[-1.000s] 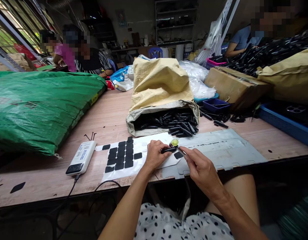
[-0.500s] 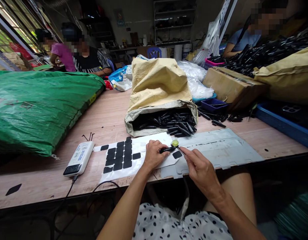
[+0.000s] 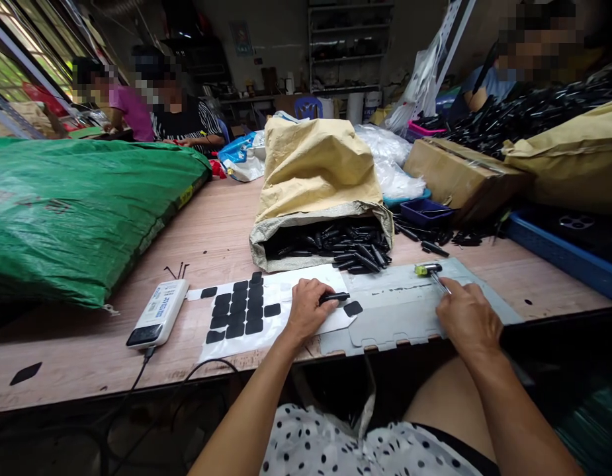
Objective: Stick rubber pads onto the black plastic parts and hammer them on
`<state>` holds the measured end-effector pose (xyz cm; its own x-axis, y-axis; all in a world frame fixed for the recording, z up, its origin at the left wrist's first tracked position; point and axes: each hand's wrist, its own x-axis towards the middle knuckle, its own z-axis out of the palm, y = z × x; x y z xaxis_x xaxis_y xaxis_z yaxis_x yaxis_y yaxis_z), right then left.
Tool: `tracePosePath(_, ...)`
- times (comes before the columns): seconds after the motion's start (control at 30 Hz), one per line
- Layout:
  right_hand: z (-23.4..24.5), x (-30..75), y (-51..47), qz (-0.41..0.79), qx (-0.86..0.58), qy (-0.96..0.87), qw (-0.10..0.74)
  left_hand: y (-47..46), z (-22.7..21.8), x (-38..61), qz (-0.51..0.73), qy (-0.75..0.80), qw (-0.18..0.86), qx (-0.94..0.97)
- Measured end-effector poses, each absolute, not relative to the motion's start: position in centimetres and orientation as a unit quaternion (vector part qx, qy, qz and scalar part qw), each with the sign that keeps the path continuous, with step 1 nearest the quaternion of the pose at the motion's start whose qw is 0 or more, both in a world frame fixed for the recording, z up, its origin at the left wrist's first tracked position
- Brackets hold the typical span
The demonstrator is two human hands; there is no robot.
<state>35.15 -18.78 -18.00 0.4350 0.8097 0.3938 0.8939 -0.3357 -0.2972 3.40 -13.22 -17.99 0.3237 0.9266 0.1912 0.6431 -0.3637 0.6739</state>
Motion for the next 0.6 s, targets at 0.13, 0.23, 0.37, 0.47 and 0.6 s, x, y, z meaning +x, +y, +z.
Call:
tracePosePath(0.13,-17.5,33.0,-17.9,-0.166,-0.769,-0.565,0.25,-13.3,-18.0,3.3,0.296,0.494,0.248,0.779)
tracePosePath(0.23,-16.5,29.0,-17.2,-0.079,-0.649,-0.697,0.295,-13.4,-18.1,3.2,0.296,0.482,0.24,0.789)
tracePosePath(0.37,-16.1,24.1,-16.1,0.042,-0.508,-0.823,0.251,-13.6,-18.2,3.1,0.293,0.467,0.223,0.804)
tracePosePath(0.47,-16.7,22.7,-15.4,0.017,-0.496,-0.84,0.217,-13.6,-18.3,3.1,0.296,0.47,0.217,0.803)
tracePosePath(0.6,-17.4,22.5,-14.8,0.024,-0.487,-0.846,0.215,-13.5,-18.5,3.1,0.3,0.485,0.201,0.797)
